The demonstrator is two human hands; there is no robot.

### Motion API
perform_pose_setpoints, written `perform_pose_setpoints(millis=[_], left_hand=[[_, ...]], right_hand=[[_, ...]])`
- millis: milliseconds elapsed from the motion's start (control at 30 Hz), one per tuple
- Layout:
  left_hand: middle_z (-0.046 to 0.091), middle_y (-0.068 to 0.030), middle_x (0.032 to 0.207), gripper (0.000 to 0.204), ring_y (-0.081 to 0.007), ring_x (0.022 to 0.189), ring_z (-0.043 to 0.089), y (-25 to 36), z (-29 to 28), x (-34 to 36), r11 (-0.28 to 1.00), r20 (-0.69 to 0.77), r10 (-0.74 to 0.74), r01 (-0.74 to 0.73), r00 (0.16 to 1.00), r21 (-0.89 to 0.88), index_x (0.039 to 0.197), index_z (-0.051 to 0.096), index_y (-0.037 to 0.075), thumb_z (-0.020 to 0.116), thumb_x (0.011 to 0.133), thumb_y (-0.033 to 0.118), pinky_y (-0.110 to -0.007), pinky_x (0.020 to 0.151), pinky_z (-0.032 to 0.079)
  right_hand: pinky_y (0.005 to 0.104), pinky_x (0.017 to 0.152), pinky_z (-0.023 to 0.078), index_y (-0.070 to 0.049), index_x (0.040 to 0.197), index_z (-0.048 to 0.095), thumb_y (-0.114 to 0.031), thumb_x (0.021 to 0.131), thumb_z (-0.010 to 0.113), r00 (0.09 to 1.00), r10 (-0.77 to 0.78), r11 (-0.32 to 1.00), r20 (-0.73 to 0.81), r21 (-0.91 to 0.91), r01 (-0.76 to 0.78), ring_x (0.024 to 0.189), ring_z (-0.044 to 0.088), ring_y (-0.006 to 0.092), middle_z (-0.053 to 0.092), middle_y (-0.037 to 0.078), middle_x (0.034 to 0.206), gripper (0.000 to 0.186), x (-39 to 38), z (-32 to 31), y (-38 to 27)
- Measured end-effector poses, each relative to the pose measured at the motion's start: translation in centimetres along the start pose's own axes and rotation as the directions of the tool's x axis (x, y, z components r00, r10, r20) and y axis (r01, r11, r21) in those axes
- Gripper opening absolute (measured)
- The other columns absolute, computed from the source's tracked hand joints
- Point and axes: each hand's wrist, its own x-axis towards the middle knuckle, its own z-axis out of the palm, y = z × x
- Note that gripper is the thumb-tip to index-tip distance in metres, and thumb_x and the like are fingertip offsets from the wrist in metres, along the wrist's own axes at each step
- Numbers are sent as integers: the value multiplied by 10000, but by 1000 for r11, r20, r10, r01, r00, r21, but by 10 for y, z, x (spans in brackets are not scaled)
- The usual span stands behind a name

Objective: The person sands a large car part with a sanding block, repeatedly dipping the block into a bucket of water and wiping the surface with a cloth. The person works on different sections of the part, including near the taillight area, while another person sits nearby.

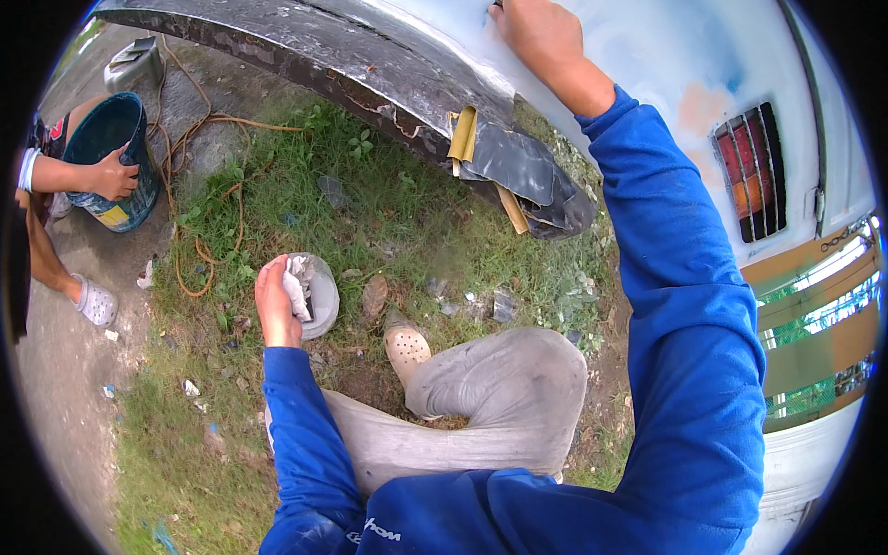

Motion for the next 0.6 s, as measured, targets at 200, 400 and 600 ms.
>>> perform_pose_setpoints(millis=[200,400,600], left_hand=[[707,-68,1016,187,-133,905,667,0,6,3,999,7,25,-25,1000,-26,1100,649,4,584,990,140,-279,809,529],[705,-65,1024,199,-138,915,668,2,6,1,1000,6,1,-1,1000,5,1115,650,2,584,991,143,-280,819,526],[701,-65,1068,271,-156,947,675,-3,-3,7,999,10,13,-14,1000,39,1147,642,11,577,1008,235,-307,846,537]], right_hand=[[554,671,525,-48,932,606,-326,888,656,1000,5,999,-15,44,-4,759,679,429,679,232,760,285,11,-22,-1],[562,680,522,-37,938,608,-322,879,641,999,-23,998,42,59,21,761,673,440,679,247,775,293,6,-16,1],[551,641,523,-38,932,591,-312,895,643,1000,-18,999,25,33,17,715,672,434,675,239,742,281,4,-20,-1]])
